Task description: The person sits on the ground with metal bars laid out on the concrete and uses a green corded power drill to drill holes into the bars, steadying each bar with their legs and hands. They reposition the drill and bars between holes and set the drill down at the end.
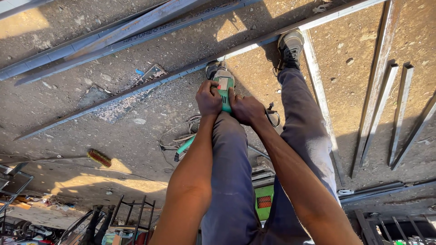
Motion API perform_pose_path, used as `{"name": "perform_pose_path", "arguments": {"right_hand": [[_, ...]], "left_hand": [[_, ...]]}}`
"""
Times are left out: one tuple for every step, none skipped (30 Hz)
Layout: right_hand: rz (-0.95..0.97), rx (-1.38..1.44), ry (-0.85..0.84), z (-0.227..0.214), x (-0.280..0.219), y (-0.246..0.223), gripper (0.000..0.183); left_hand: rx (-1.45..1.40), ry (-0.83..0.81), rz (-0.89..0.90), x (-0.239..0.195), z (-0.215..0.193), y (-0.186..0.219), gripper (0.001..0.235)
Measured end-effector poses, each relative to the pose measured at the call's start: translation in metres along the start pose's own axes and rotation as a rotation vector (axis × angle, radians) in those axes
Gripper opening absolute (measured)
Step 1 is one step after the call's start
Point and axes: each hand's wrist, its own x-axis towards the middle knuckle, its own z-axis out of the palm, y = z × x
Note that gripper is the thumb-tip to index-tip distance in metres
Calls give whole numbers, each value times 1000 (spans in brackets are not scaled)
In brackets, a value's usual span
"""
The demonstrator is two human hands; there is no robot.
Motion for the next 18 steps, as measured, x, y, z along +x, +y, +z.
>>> {"name": "perform_pose_path", "arguments": {"right_hand": [[1,2,-2,0,-2,0,65],[8,15,-2,-2,-3,1,64],[15,28,-3,-4,-4,2,64],[13,27,-3,-3,-3,4,64],[7,17,-9,-2,-3,5,65],[2,6,-14,-1,-3,6,66],[1,5,-14,0,-4,6,66],[-7,3,-21,0,-3,7,66],[-14,1,-28,1,-3,9,66],[-15,-1,-29,1,-3,9,66],[-25,-15,-6,1,-4,9,67],[-35,-30,19,1,-3,10,68],[-37,-31,20,0,-2,9,68],[-35,-43,28,0,-3,7,68],[-34,-55,36,-1,-3,6,68],[-33,-53,34,0,-3,6,68],[-67,-95,44,1,-4,7,66],[-96,-144,60,-1,-3,10,65]], "left_hand": [[1,-2,-2,-2,0,1,25],[4,-1,-4,-1,0,3,25],[8,1,-7,0,1,4,25],[8,3,-8,0,2,4,25],[4,9,-8,-1,4,4,26],[-1,14,-7,-1,5,4,27],[-1,16,-7,-2,5,4,27],[7,16,-14,-2,6,4,26],[16,16,-21,-2,7,3,25],[15,17,-22,-2,6,5,25],[8,19,-26,-3,5,6,26],[1,21,-29,-3,5,7,27],[1,23,-28,-1,5,6,27],[-7,32,-39,-2,5,6,26],[-14,41,-50,-4,5,6,26],[-14,40,-52,-6,4,4,26],[-15,44,-61,-8,4,4,25],[-22,50,-62,-5,6,4,25]]}}
